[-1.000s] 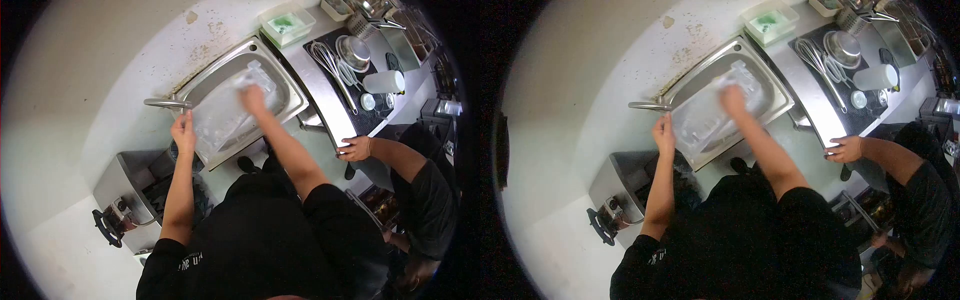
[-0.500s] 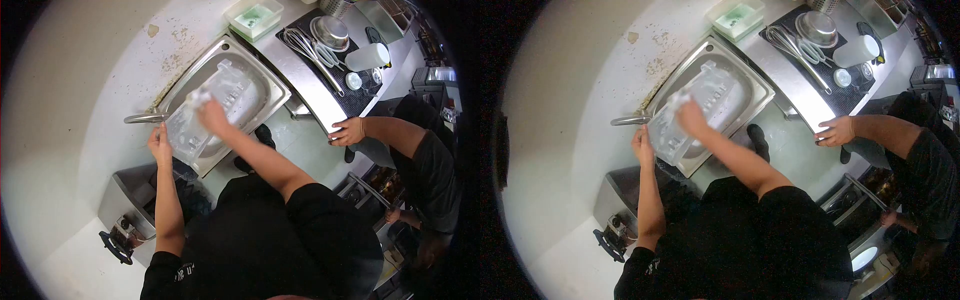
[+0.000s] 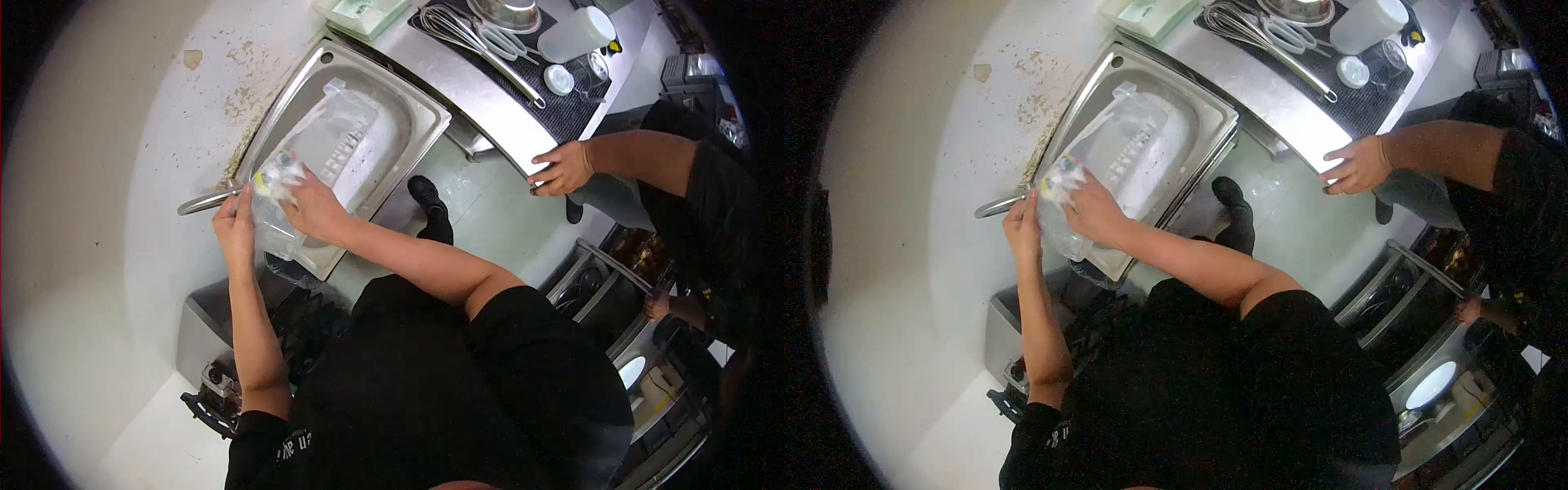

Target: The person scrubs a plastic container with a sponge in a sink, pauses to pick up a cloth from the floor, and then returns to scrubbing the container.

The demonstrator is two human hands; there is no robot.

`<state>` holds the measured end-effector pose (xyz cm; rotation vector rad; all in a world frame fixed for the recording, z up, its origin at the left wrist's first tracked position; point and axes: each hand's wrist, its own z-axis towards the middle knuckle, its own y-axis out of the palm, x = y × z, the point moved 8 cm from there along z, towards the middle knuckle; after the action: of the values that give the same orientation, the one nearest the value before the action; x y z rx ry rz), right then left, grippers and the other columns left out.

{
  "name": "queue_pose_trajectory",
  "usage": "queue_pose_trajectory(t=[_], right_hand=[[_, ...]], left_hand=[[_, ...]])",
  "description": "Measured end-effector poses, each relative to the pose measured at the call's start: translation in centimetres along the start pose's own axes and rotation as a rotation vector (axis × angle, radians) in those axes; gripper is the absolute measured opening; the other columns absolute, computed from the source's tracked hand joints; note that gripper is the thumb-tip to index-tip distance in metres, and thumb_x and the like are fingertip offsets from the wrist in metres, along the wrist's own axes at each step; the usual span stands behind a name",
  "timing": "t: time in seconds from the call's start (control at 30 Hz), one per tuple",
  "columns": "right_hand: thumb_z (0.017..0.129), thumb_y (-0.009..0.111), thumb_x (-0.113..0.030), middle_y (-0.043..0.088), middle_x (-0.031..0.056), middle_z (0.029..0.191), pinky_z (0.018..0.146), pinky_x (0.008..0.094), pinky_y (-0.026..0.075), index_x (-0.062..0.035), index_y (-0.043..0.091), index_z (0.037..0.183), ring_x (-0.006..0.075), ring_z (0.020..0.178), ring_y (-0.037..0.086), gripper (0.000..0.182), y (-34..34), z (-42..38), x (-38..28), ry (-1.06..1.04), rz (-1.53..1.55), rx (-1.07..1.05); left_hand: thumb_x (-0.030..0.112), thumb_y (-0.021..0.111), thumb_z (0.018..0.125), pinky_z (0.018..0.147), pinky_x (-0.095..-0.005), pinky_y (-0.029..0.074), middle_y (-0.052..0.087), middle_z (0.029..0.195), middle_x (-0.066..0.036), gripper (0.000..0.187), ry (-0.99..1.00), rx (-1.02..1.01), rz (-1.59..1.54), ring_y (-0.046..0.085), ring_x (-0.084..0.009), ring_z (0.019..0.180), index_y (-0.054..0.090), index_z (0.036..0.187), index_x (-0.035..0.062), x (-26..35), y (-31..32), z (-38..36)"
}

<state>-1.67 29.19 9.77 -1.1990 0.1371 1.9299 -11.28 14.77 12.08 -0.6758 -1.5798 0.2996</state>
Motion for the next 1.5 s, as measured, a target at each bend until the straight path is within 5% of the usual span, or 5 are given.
queue_pose_trajectory(t=[0.2,0.47,0.7,0.93,1.5], right_hand=[[0.073,0.051,-0.016,0.060,0.0168,0.065,0.058,0.0425,0.047,-0.0001,0.062,0.070,0.0324,0.058,0.058,0.020,-0.3,1.4,18.8,0.693,-0.150,-0.091],[0.066,0.051,-0.008,0.060,0.0156,0.073,0.092,0.0467,0.031,-0.0037,0.061,0.061,0.0293,0.078,0.057,0.012,-1.0,-1.0,-1.6,-0.062,-0.047,0.269],[0.070,0.052,-0.015,0.060,0.0155,0.076,0.079,0.0448,0.041,-0.0028,0.065,0.073,0.0288,0.080,0.058,0.018,-1.3,0.7,20.3,0.734,-0.213,-0.219],[0.073,0.051,-0.013,0.059,0.0165,0.096,0.094,0.0374,0.034,-0.0008,0.063,0.087,0.0304,0.103,0.048,0.022,-0.7,0.5,2.2,0.063,0.019,-0.085],[0.075,0.058,-0.036,0.059,0.0202,0.095,0.072,0.0377,0.042,0.0085,0.056,0.100,0.0255,0.088,0.056,0.051,1.9,-5.2,32.7,1.219,0.311,-0.224]], left_hand=[[0.026,0.065,0.077,0.039,-0.0208,0.024,0.038,0.046,0.005,0.032,-0.015,0.052,0.004,0.032,-0.0041,0.041,0.051,0.055,0.0084,-0.6,-0.1,0.0],[0.028,0.063,0.078,0.040,-0.0196,0.021,0.038,0.050,0.008,0.025,0.009,0.016,0.054,0.029,-0.0027,0.043,0.058,0.067,0.0070,-0.2,0.9,-0.8],[0.026,0.066,0.077,0.037,-0.0217,0.020,0.033,0.044,0.007,0.040,0.007,0.072,0.044,0.026,-0.0041,0.039,0.042,0.048,0.0129,1.2,1.8,-0.5],[0.028,0.068,0.074,0.037,-0.0222,0.024,0.035,0.044,0.006,0.042,-0.072,0.054,0.172,0.032,-0.0050,0.039,0.040,0.048,0.0128,2.5,1.5,0.0],[0.046,0.047,0.082,0.062,-0.0441,0.046,0.061,0.073,-0.019,0.044,0.147,-0.106,1.000,0.060,-0.0344,0.072,0.058,0.086,0.0035,-1.4,6.8,0.3]])
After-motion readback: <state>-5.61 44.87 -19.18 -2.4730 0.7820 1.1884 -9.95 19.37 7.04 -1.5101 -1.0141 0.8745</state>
